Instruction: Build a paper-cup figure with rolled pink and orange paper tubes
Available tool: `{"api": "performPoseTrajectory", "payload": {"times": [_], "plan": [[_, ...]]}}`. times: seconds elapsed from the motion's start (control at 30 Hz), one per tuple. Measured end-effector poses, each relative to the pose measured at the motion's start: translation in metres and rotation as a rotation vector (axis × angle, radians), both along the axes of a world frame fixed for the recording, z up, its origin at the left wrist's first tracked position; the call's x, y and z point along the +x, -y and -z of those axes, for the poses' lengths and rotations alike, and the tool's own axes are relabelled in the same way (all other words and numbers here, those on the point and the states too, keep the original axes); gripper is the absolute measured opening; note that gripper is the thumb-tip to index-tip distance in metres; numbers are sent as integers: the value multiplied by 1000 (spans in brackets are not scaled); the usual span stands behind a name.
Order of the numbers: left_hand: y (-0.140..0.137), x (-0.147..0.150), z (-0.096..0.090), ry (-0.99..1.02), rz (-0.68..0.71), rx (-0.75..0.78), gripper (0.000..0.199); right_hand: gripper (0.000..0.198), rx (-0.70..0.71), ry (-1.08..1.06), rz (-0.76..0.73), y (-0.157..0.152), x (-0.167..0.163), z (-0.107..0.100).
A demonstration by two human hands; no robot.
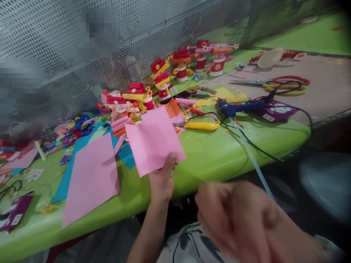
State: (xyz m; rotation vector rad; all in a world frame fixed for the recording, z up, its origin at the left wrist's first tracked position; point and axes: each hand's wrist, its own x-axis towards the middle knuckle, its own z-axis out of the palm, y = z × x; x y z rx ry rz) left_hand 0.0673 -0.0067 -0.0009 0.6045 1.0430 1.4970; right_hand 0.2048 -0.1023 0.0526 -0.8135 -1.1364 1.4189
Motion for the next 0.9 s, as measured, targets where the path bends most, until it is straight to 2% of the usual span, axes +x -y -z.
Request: {"api": "performPoseTrajectory", "payload": {"times": [0.03,0.13,0.2,0.3,0.43,0.63,0.9], "plan": [[0,0,0,-3,-4,2,35,38,-2,-68,-57,-14,0,3],[-2,1,1,-3,-23,3,35,29,-42,-158,179,-47,-1,16],[-2,1,1,4,-18,-2,34,34,-44,-68,338,-57,-3,29],[-2,1,0,1,9,9,33,40,-72,99,422,-59,-2,43],[-1,1,-1,-11,14,19,35,34,-102,213,366,-60,2,48],[-1,1,1,-5,15,18,35,24,-197,16,260,-62,-1,48],[-1,0,1,21,54,35,28,19,-126,77,299,-62,0,47]]}}
